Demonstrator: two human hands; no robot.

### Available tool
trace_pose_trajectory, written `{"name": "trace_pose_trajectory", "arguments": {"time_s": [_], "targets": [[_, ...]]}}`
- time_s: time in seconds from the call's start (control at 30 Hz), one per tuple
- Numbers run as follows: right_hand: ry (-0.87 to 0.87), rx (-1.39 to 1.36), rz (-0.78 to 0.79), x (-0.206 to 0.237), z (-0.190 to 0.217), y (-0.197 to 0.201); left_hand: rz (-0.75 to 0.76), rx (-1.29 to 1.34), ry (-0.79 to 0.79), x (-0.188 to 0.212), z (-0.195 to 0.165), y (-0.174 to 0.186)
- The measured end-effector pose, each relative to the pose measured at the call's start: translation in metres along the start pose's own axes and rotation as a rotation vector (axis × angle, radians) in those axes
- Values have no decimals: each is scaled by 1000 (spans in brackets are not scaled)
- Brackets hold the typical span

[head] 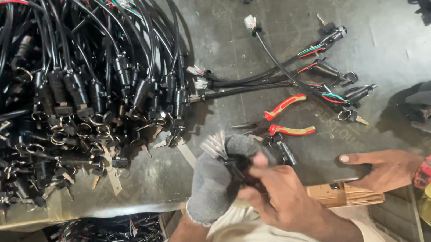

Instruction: The person repeatedly picks up ignition switch assemblies from a pile on a metal table, uses red-handled pliers to cut the black outer sheath near the connector, and places the trimmed units into a separate pile. The process is repeated for multiple units throughout the clip.

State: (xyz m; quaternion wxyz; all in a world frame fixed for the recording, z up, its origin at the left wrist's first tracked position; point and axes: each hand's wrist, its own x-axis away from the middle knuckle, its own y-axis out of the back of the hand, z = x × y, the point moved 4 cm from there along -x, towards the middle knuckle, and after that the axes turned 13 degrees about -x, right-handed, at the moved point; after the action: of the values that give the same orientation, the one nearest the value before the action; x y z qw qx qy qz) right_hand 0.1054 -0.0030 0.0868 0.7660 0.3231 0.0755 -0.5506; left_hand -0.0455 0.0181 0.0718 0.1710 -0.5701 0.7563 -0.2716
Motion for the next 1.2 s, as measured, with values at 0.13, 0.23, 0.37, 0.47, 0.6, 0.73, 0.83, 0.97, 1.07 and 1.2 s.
{"name": "trace_pose_trajectory", "arguments": {"time_s": [0.13, 0.23, 0.37, 0.47, 0.6, 0.73, 0.83, 0.97, 1.07, 1.2], "targets": [[-133, -52, -68, -12, -3, 0, -137, -319, -56, 0, -2, 7], [-54, 10, -126, -18, -5, -1, -239, -395, -88, 1, 5, 13], [-112, -75, -95, -13, -14, -5, -137, -281, -89, 3, 16, 16], [-147, -244, -40, -5, -17, -9, -50, -60, -20, 1, 25, 16], [-43, -72, -17, -3, -14, -11, 6, -25, 76, -3, 29, 18], [-160, -49, -86, -9, -21, -10, -186, -411, -78, 1, 16, 24], [-134, 30, -92, -11, -22, -8, -243, -335, -79, 6, 14, 25], [-10, 122, -104, -6, -19, -6, -176, -313, 27, 4, 15, 31], [-62, -8, -63, 1, -23, -8, 60, -335, -286, -2, 2, 26], [-150, -177, -51, 6, -32, -4, 134, -292, -69, -3, 1, 23]]}}
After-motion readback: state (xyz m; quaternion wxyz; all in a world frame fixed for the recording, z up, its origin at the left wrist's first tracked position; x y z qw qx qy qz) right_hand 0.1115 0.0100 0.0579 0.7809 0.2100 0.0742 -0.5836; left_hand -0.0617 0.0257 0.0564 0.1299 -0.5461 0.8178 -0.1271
